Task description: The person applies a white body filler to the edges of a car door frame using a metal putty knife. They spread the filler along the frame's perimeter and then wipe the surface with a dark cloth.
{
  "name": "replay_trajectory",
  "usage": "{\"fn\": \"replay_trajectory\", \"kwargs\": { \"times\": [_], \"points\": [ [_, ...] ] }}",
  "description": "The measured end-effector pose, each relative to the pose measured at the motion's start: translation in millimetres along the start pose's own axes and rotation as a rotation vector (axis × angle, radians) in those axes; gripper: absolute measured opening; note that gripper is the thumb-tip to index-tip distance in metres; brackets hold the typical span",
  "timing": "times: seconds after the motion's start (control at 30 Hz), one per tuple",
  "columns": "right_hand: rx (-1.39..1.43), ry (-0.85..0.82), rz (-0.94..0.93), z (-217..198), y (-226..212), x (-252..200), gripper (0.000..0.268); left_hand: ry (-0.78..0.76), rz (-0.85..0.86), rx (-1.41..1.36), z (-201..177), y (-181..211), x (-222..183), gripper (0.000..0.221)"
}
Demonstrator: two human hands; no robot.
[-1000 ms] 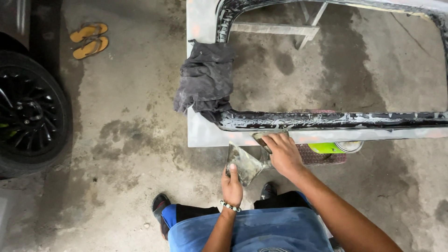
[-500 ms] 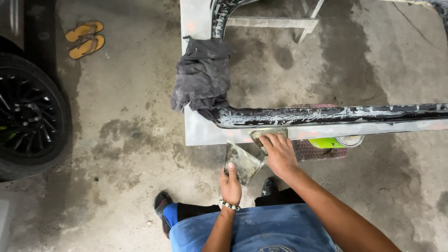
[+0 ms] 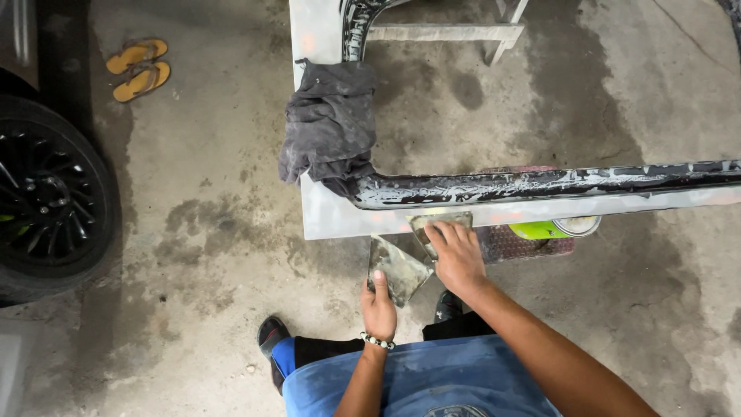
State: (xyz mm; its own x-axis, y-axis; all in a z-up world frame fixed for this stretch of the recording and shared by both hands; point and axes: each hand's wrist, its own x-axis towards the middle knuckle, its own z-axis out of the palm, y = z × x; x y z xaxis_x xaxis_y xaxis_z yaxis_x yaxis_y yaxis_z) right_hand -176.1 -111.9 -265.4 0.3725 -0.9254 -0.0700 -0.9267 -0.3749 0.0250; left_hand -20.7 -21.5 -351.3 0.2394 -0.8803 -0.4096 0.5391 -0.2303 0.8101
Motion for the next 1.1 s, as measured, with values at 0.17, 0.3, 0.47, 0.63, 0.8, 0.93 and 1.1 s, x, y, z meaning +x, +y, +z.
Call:
{"fn": "replay_trajectory", "kwargs": {
  "times": [0.17, 0.3, 0.47, 0.63, 0.8, 0.93, 1.1],
  "points": [
    [0.076, -0.013, -0.006, 1, 1, -6, 0.082, 0.018, -0.031, -0.002, -5, -15, -1, 0.038],
    [0.057, 0.042, -0.046, 21, 8, -12, 0.079, 0.025, -0.032, 0.016, -9, -28, -2, 0.040],
    [0.047, 0.035, -0.029, 21, 6, -17, 0.076, 0.008, -0.008, -0.024, -5, -12, -8, 0.040],
    [0.027, 0.011, -0.031, 27, 5, -28, 0.074, 0.040, -0.019, 0.098, -8, -14, -10, 0.041],
    [0.016, 0.006, -0.056, 34, 6, -44, 0.063, 0.058, -0.074, 0.015, -10, -7, -11, 0.039],
    [0.068, -0.039, -0.023, 14, 16, -39, 0.066, 0.056, 0.022, 0.039, -14, -23, -8, 0.042],
    [0.067, 0.041, -0.023, -4, 34, -16, 0.063, 0.003, 0.018, -0.060, 0, -6, -15, 0.039]
  ]
}}
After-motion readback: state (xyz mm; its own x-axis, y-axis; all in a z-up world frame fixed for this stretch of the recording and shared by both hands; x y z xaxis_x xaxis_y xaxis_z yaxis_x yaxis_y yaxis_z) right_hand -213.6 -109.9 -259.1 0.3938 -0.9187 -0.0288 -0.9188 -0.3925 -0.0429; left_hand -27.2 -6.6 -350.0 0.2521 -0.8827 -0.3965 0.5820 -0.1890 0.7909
